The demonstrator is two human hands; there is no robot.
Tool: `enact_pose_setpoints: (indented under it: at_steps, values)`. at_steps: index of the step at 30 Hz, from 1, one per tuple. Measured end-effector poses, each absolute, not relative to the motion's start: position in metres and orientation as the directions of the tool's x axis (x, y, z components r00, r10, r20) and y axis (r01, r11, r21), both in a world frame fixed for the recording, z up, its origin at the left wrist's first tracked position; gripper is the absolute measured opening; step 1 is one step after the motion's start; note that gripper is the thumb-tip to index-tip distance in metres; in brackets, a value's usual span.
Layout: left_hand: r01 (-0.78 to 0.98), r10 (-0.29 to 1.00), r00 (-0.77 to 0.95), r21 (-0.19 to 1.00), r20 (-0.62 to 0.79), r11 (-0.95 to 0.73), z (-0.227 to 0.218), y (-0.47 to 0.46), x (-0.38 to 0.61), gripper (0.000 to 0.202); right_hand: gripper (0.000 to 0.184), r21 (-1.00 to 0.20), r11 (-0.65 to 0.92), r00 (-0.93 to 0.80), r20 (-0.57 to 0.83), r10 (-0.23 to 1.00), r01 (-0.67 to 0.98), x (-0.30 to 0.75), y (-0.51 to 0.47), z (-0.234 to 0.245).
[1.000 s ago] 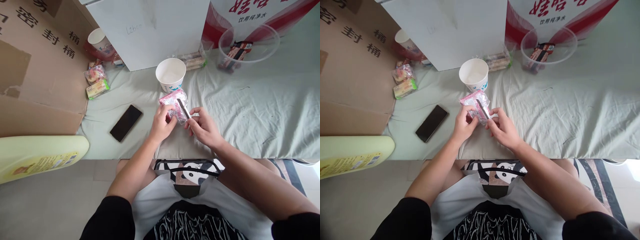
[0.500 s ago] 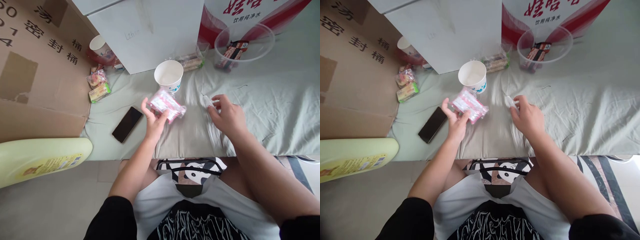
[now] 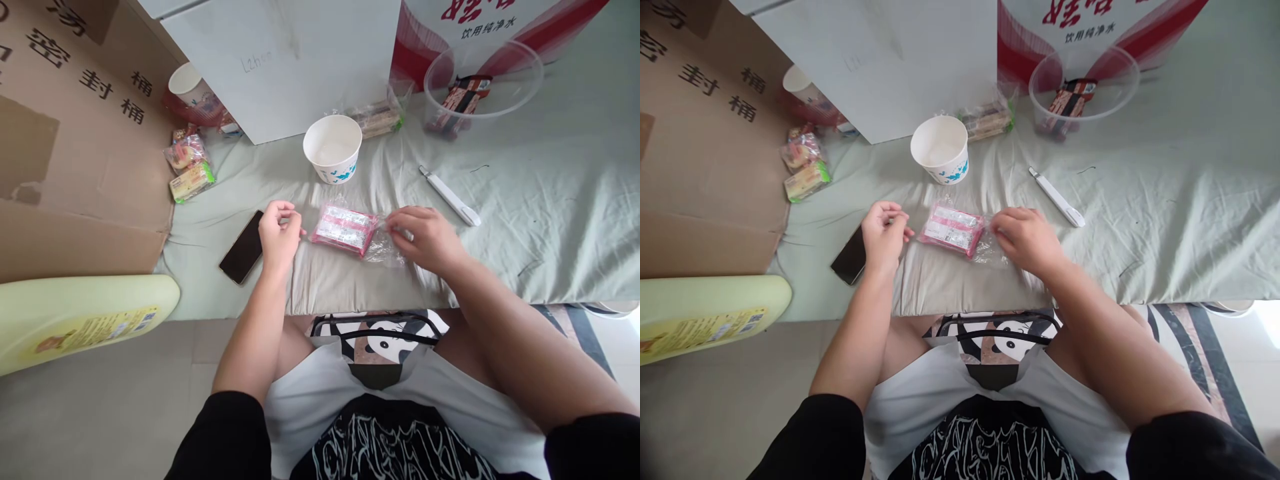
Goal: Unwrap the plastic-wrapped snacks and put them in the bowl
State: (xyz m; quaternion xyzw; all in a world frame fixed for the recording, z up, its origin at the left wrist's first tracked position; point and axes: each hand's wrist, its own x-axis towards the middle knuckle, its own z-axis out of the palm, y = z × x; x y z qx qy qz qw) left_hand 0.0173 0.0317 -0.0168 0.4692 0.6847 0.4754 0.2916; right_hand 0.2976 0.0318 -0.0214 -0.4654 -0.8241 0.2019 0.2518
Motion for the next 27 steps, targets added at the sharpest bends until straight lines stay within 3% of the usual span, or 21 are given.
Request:
enact_pose_setpoints:
  at_steps: [2, 5, 8, 10, 13, 16, 23, 25, 27]
  values:
    - [0.412, 0.941, -0.323, 0.91, 0.102, 0.043, -0.016, 0.031, 0.019, 0.018, 0.02, -0.562, 0.365, -0.276, 0.239, 0.931, 0.742, 0.304, 0.037, -0.019]
    - [0.534, 0.984, -0.08, 0.841, 0.157, -0.09, -0.016, 0.028, 0.029, 0.029, 0.022, -0.579, 0.208, -0.011, 0.325, 0.946, 0.789, 0.308, 0.038, -0.011]
    - [0.51, 0.99, -0.105, 0.86, 0.091, -0.025, -0.015, 0.027, 0.035, 0.016, 0.024, -0.589, 0.188, 0.101, 0.422, 0.901, 0.786, 0.305, 0.034, -0.003]
    - [0.322, 0.979, -0.2, 0.946, 0.029, 0.038, -0.012, 0.027, 0.034, 0.02, 0.023, -0.589, 0.281, -0.001, 0.429, 0.903, 0.758, 0.299, 0.029, -0.001]
    - [-0.006, 0.975, -0.218, 0.999, -0.053, 0.053, -0.006, 0.025, 0.03, 0.027, 0.019, -0.595, 0.512, -0.319, 0.405, 0.857, 0.619, 0.29, 0.022, -0.003]
    - [-0.128, 0.978, -0.186, 0.989, -0.097, 0.074, 0.0, 0.025, 0.029, 0.031, 0.024, -0.596, 0.6, -0.431, 0.419, 0.799, 0.534, 0.284, 0.022, -0.009]
    - [-0.102, 0.974, -0.132, 0.98, -0.186, 0.173, -0.006, 0.031, 0.03, 0.031, 0.056, -0.63, 0.406, -0.459, 0.087, 0.884, 0.663, 0.283, 0.027, -0.02]
    - [-0.047, 0.967, -0.151, 0.979, -0.205, 0.2, -0.007, 0.029, 0.028, 0.032, 0.051, -0.613, 0.418, -0.451, 0.11, 0.886, 0.67, 0.281, 0.026, -0.02]
    - [0.145, 0.954, -0.249, 0.968, -0.167, 0.207, -0.006, 0.023, 0.026, 0.038, 0.04, -0.585, 0.434, -0.442, 0.14, 0.886, 0.685, 0.278, 0.023, -0.018]
